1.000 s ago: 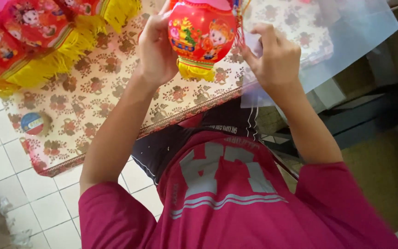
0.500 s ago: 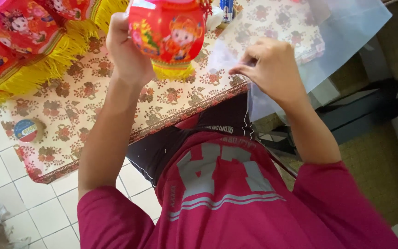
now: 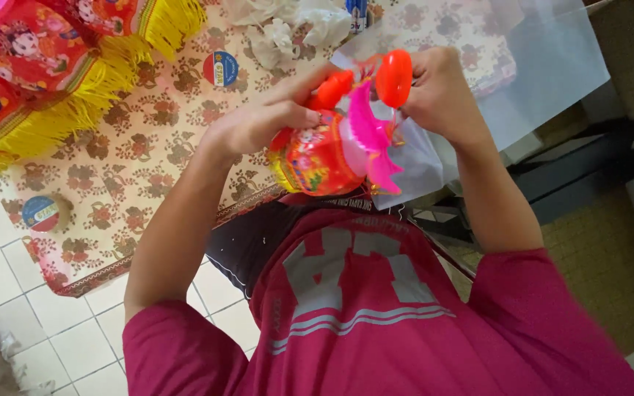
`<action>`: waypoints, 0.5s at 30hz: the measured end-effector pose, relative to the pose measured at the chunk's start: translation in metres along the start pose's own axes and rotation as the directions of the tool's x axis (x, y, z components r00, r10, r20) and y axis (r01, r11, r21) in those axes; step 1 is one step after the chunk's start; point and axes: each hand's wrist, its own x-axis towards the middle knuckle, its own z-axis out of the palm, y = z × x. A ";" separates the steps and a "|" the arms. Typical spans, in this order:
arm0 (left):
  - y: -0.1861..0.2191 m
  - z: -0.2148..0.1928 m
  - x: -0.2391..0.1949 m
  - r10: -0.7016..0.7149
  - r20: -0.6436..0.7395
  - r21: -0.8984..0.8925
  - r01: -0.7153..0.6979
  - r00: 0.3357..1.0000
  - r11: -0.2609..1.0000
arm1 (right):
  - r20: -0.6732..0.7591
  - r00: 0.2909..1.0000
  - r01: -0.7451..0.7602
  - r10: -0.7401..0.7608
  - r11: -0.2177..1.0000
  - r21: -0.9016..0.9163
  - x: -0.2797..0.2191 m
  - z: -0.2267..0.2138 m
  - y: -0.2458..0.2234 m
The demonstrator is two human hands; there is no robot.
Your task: Assembling and cleaning plastic toy lanterns by wiping them with a cloth, attaching handles, and bagging them.
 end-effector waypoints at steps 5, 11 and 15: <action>-0.006 -0.001 0.003 -0.230 -0.070 0.324 0.240 0.971 0.915 | -0.189 0.930 0.250 -0.316 0.919 -0.305 0.001 -0.009 -0.005; 0.003 0.000 0.006 -0.595 -0.232 0.416 0.631 0.770 0.654 | -0.244 0.887 0.304 -0.392 0.893 -0.332 -0.002 -0.022 -0.010; -0.003 -0.015 -0.004 -0.536 -0.221 0.511 0.565 0.815 0.648 | -0.164 0.943 0.224 -0.291 0.915 -0.334 -0.008 -0.019 -0.021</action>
